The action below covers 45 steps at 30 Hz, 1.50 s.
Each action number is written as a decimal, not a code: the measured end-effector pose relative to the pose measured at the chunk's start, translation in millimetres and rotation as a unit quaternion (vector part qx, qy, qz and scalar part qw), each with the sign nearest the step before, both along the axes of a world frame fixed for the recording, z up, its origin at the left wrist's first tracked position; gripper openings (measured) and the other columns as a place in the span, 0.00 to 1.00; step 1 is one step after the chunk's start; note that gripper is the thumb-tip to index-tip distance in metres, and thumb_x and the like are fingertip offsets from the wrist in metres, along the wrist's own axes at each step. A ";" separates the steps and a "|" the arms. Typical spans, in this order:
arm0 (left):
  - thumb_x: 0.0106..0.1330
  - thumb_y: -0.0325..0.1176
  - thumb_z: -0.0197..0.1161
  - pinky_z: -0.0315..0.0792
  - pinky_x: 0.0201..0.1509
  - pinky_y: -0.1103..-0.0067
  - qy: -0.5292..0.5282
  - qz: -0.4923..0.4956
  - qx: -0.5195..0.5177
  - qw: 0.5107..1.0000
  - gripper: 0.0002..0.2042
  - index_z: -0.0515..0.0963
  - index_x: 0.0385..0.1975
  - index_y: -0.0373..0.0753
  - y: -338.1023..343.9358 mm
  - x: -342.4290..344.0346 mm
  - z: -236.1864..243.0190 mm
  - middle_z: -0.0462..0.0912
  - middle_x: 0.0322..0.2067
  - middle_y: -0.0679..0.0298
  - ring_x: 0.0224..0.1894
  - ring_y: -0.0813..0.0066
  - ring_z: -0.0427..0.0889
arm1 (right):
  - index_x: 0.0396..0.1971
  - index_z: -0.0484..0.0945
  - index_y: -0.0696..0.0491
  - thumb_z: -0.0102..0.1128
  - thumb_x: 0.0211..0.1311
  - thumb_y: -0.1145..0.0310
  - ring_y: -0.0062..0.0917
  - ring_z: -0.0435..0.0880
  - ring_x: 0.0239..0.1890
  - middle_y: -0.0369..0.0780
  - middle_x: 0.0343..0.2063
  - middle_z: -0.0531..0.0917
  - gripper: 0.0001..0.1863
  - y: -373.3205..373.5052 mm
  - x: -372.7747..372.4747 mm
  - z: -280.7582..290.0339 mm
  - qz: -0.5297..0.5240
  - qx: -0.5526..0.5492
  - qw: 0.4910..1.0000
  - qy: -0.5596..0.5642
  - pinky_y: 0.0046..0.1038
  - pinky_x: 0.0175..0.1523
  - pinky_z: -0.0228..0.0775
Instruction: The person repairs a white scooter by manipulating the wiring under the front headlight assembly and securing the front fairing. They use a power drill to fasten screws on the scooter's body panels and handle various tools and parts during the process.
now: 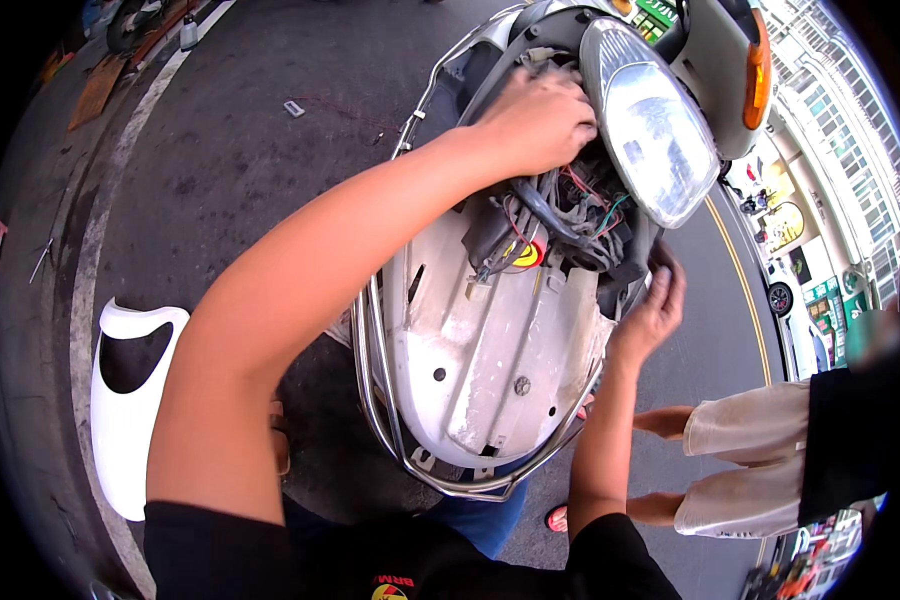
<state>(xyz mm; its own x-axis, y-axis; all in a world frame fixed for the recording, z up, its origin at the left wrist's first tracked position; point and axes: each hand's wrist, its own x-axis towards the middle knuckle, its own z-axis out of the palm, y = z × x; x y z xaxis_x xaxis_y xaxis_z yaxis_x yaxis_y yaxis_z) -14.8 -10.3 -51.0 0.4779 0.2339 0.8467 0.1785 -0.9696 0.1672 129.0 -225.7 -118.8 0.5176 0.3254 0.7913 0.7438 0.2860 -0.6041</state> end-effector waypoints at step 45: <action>0.52 0.20 0.49 0.60 0.61 0.78 -0.194 -0.007 -0.512 0.837 0.26 0.65 0.55 0.37 -101.5 -133.9 -133.0 0.70 0.56 0.57 0.60 0.67 0.67 | 0.58 0.68 0.54 0.66 0.51 0.55 0.50 0.62 0.61 0.54 0.59 0.65 0.35 -72.8 3.1 112.2 -0.079 0.044 0.962 -0.256 0.44 0.65 0.54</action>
<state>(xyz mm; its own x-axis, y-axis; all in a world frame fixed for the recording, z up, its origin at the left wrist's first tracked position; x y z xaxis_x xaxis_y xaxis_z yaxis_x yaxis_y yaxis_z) -148.7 -111.8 -183.9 0.2232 0.9284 0.2970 -0.0923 -0.2832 0.9546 132.1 -298.5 -6.6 0.0898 0.1938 0.9769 0.9761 0.1778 -0.1250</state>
